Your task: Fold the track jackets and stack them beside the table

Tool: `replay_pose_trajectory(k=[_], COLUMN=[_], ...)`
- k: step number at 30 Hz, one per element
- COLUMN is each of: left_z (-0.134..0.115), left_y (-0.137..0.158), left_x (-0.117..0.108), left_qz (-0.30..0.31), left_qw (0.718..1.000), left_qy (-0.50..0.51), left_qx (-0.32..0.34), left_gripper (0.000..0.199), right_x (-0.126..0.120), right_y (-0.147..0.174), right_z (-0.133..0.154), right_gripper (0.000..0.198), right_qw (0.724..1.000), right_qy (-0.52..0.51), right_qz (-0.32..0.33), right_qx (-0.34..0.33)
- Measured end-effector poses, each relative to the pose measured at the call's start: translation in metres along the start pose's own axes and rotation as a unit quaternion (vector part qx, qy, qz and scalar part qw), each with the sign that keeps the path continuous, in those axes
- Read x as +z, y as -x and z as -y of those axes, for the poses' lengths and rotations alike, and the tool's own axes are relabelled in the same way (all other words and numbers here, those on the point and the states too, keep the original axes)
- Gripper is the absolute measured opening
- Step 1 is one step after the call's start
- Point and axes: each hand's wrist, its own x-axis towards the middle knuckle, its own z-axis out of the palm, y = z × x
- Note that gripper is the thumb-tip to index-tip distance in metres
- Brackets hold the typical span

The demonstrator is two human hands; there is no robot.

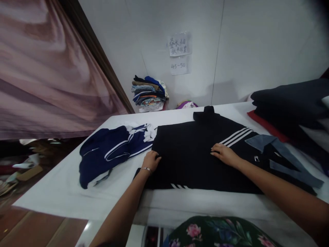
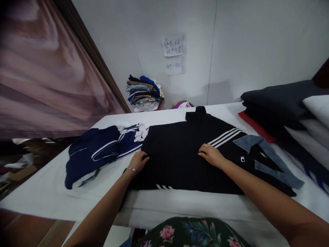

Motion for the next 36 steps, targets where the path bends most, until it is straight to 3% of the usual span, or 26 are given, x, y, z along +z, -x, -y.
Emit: replay_pose_trajectory(k=[4, 8, 14, 17, 20, 22, 24, 28, 33, 36], left_z=[-0.004, -0.008, -0.012, -0.015, -0.029, -0.042, -0.054, -0.060, -0.065, -0.088], left_y=[-0.004, -0.007, -0.015, -0.011, -0.001, 0.009, 0.018, 0.026, 0.013, -0.001], left_x=[-0.014, -0.022, -0.008, -0.011, -0.013, -0.007, 0.005, 0.025, 0.010, -0.003], left_qz=[-0.023, -0.049, 0.057, 0.028, -0.035, -0.047, -0.017, 0.054, 0.093, 0.074], left_qw=[0.999, 0.997, 0.995, 0.997, 0.999, 0.998, 0.997, 0.995, 0.995, 0.997], left_qy=[0.035, 0.034, -0.020, -0.017, -0.022, -0.029, -0.043, -0.060, -0.022, 0.002], left_qx=[0.001, -0.042, -0.078, -0.074, -0.021, 0.035, 0.069, 0.065, 0.017, 0.025], left_gripper=[0.017, 0.025, 0.026, 0.029, 0.037, 0.044, 0.052, 0.059, 0.059, 0.061], right_x=[-0.007, -0.004, 0.017, 0.014, 0.010, 0.013, 0.020, 0.029, 0.020, 0.004], right_y=[-0.001, 0.001, 0.001, 0.008, 0.022, 0.032, 0.040, 0.046, 0.042, 0.018], right_z=[0.005, 0.004, -0.009, -0.004, 0.010, 0.020, 0.027, 0.030, 0.031, 0.023], right_gripper=[0.026, 0.028, 0.036, 0.040, 0.044, 0.047, 0.050, 0.055, 0.053, 0.049], right_qw=[0.999, 0.995, 0.989, 0.985, 0.981, 0.982, 0.985, 0.989, 0.995, 0.998], right_qy=[0.003, 0.036, 0.126, 0.146, 0.148, 0.148, 0.147, 0.127, 0.055, 0.009], right_qz=[-0.042, -0.090, -0.066, -0.086, -0.111, -0.080, -0.017, 0.056, 0.063, 0.004], right_qx=[-0.002, 0.003, -0.029, -0.037, -0.057, -0.082, -0.092, -0.058, -0.054, -0.059])
